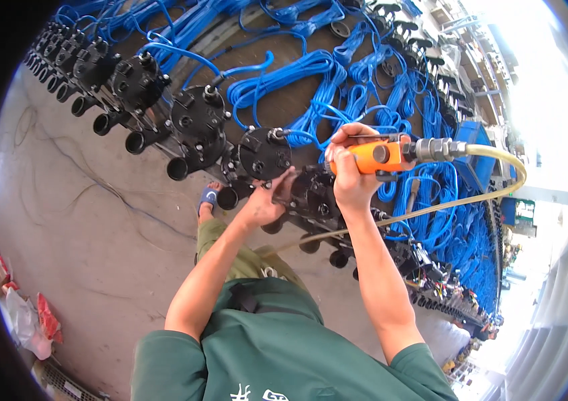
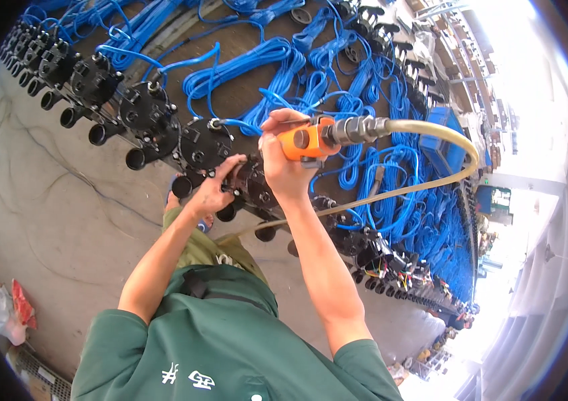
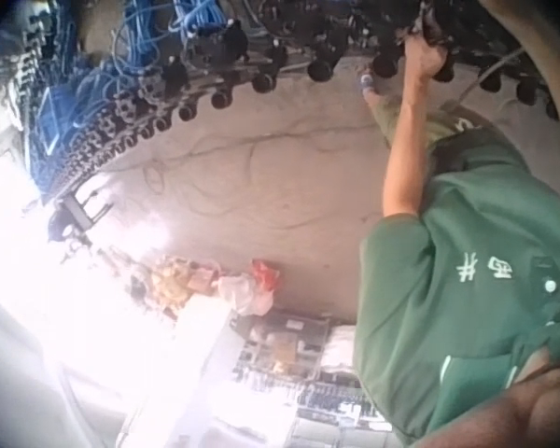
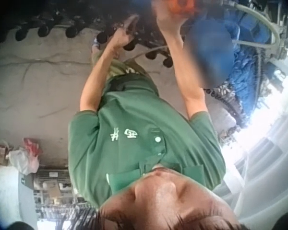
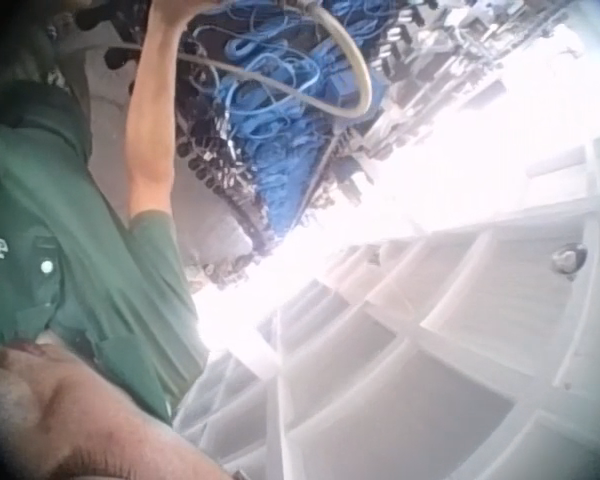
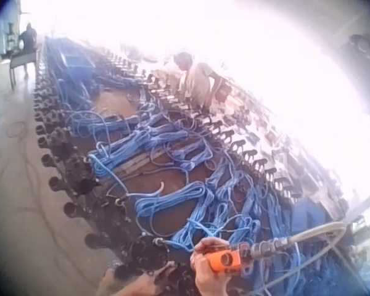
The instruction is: The person assembles water pumps by inserting blue cables into the pump housings and securing them using a pneumatic screwdriver.
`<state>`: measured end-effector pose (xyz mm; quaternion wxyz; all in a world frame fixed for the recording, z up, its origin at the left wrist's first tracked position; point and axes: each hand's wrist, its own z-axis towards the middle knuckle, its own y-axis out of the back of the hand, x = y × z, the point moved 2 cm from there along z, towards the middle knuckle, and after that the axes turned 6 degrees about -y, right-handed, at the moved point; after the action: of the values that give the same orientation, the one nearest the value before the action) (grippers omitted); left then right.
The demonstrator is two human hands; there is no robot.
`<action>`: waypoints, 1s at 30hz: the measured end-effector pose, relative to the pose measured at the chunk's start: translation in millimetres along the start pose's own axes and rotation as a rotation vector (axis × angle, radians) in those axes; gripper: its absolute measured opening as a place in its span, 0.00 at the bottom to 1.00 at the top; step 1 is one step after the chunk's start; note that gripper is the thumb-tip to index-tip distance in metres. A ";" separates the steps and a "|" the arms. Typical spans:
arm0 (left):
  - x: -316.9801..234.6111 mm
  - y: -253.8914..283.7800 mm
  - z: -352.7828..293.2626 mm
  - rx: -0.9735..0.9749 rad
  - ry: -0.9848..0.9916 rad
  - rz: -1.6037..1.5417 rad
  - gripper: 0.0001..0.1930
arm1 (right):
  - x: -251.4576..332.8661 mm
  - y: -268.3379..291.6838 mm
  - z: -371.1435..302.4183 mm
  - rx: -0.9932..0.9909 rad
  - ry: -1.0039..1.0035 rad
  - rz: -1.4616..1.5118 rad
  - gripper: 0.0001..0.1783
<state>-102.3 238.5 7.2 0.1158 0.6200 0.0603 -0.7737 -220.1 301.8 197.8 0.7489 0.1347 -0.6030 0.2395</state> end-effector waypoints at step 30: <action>-29.9 -123.0 -33.2 -0.724 0.752 -1.720 0.12 | 67.5 76.1 -96.5 -0.331 0.035 0.022 0.23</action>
<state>-96.0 368.3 22.6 -0.3273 0.4975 0.7516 -0.2835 -168.2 427.0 233.6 0.7686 -0.0014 -0.6226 0.1474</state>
